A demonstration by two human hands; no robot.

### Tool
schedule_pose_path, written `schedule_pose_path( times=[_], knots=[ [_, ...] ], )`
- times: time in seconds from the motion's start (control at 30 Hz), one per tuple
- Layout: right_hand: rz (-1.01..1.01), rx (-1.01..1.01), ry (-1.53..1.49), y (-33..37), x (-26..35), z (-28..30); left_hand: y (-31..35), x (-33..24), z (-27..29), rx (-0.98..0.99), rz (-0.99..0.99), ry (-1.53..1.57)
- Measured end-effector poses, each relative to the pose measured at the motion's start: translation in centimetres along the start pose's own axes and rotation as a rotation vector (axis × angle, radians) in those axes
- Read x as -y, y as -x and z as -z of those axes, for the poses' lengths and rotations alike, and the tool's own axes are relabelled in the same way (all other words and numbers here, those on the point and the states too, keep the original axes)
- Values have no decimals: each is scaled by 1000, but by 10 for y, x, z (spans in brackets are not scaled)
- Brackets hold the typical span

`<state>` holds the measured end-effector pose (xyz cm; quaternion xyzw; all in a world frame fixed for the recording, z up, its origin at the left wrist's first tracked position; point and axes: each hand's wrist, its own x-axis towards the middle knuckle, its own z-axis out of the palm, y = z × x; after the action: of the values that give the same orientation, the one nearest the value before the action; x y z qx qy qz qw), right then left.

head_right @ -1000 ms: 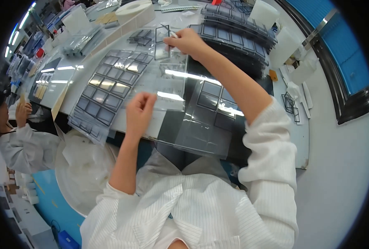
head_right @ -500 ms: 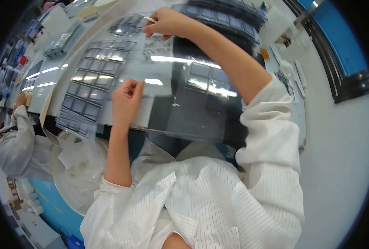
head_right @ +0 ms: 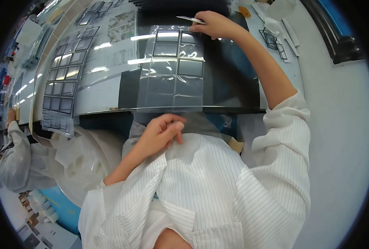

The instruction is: The recorder is inspecting and cleaning individual cells of a large grid sheet using a small stylus tool at a factory workbench.

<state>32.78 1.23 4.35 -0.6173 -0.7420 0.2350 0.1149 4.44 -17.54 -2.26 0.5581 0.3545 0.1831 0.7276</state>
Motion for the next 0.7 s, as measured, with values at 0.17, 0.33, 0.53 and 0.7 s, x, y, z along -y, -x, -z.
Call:
schedule_pose_path(
  times=[0.17,0.33,0.53,0.7],
  knots=[
    [108,-53,189,12,-23,-3,-4,-8,-3,-59,57,370],
    [126,11,237,70,-15,0,17,-1,21,-182,-8,245],
    [215,-24,-40,107,-7,-12,40,-13,33,77,145,10],
    [382,-184,245,62,-7,-9,41,-16,51,134,76,-325]
  ],
)
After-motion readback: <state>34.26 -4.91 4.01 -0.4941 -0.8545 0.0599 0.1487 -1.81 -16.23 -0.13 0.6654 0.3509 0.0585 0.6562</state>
